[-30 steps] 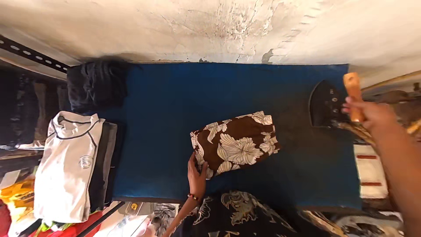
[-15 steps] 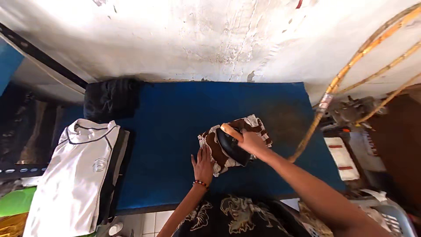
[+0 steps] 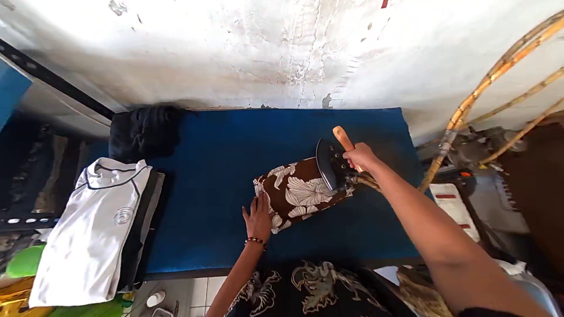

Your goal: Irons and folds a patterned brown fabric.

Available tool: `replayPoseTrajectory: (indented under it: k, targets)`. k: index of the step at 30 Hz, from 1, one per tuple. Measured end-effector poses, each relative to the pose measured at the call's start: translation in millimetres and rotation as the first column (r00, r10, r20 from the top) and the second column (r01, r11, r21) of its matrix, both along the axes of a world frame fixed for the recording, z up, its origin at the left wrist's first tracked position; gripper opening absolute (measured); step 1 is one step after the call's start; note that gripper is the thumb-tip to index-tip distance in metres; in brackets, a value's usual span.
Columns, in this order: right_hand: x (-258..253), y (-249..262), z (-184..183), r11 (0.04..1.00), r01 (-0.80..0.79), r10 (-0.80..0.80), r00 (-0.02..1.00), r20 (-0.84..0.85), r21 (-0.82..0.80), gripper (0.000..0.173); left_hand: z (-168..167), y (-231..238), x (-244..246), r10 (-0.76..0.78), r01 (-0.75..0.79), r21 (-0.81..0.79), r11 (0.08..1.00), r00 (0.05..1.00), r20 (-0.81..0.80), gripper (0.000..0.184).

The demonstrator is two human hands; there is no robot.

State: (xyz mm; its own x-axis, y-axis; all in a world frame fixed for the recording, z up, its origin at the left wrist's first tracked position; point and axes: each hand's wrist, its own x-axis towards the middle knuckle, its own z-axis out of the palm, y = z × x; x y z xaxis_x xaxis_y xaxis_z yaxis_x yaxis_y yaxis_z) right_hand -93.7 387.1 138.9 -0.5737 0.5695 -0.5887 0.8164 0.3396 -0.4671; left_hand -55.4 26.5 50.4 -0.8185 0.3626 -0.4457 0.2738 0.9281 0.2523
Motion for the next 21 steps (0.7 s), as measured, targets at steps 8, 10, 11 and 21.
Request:
replayPoseTrajectory:
  k: [8,10,11,21]
  targets:
    - [39.5,84.3,-23.2,0.998,-0.047,0.046,0.999,0.022,0.046,0.030,8.2,-1.0,-4.3,0.307,-0.350,0.408,0.844,0.937,0.168,0.067]
    - [46.8,102.8,-26.0,0.989,-0.015,0.008,0.999,0.051,0.147,0.036,8.1,2.0,-0.8,0.525,-0.606,0.520,0.602,0.791,0.314,0.053]
    - [52.5,108.0,-23.8,0.973,-0.021,0.012,0.999,0.038,0.232,0.043,8.3,5.9,0.4,0.594,-0.698,0.501,0.511,0.709,0.381,0.052]
    - [194.4,-103.4,-85.0,0.381,0.124,-0.446,0.893,-0.064,-0.916,0.105,30.5,10.2,-25.2,0.369,-0.928,0.315,0.197,0.368,0.854,0.049]
